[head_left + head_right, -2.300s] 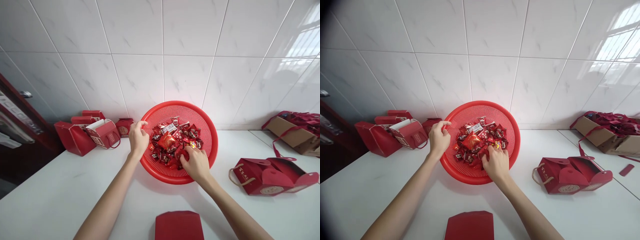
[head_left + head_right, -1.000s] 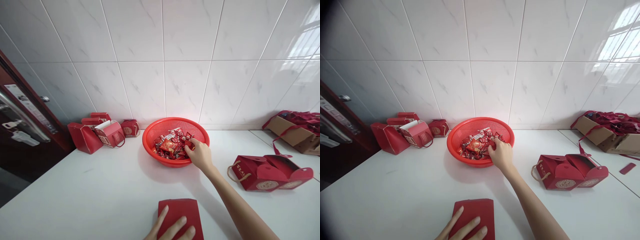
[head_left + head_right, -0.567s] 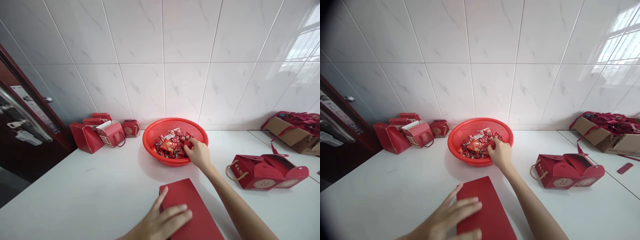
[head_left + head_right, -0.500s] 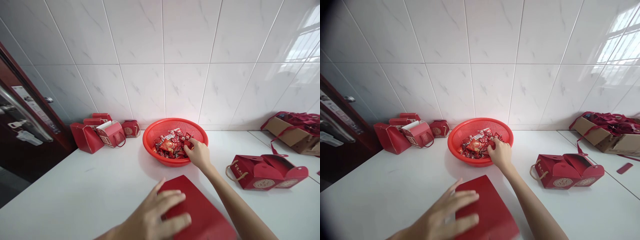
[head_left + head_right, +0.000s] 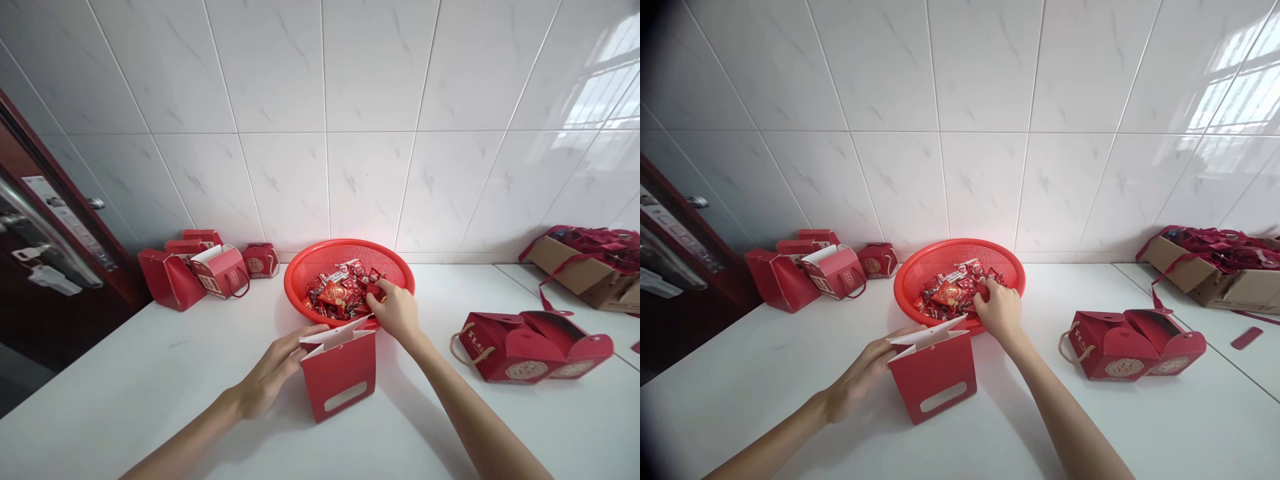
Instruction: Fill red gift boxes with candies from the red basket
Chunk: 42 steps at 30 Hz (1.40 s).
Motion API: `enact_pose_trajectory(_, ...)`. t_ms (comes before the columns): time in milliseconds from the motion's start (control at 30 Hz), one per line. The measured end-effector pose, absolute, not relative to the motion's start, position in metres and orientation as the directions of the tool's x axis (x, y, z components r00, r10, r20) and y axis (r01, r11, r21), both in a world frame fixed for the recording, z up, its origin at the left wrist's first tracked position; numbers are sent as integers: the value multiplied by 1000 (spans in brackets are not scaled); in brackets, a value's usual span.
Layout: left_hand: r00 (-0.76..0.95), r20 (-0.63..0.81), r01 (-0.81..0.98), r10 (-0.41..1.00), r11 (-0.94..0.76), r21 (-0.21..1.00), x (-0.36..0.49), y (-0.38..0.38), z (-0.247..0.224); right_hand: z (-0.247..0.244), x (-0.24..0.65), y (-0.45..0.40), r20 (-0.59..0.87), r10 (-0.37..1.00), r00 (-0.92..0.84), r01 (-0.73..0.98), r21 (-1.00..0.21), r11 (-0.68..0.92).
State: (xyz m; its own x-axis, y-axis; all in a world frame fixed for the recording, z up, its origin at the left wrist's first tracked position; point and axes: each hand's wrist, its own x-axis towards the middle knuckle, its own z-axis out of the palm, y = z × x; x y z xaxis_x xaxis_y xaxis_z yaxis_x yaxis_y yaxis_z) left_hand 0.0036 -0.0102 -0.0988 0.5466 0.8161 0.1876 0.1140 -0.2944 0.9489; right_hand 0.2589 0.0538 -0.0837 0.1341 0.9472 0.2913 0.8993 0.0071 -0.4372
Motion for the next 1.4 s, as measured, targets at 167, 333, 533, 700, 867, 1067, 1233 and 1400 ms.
enact_pose_trajectory(167,478,209,49,853,-263,963,5,-13,-98,-85,259,53,299,945,134,901,-434,9)
enact_pose_trajectory(333,434,172,85,884,-230,969,27,-13,-81,-85,259,53,303,942,141,907,-422,0)
enact_pose_trajectory(533,542,238,96,806,-341,935,35,-3,-65,-85,259,53,280,949,144,901,-433,-9)
enact_pose_trajectory(700,582,213,75,785,-312,947,31,5,-62,-86,259,53,297,944,144,899,-438,1)
enact_pose_trajectory(867,545,244,84,802,-342,936,31,19,-47,-86,258,54,296,945,142,895,-447,6)
enact_pose_trajectory(1067,300,356,373,885,-452,810,28,72,-36,-83,259,53,273,951,143,898,-439,-9)
enact_pose_trajectory(1233,356,181,723,917,-393,568,25,130,-42,-82,258,52,262,954,143,900,-436,-15)
enact_pose_trajectory(1400,477,-161,822,864,-374,430,41,165,-60,-83,258,52,269,953,139,908,-420,-14)
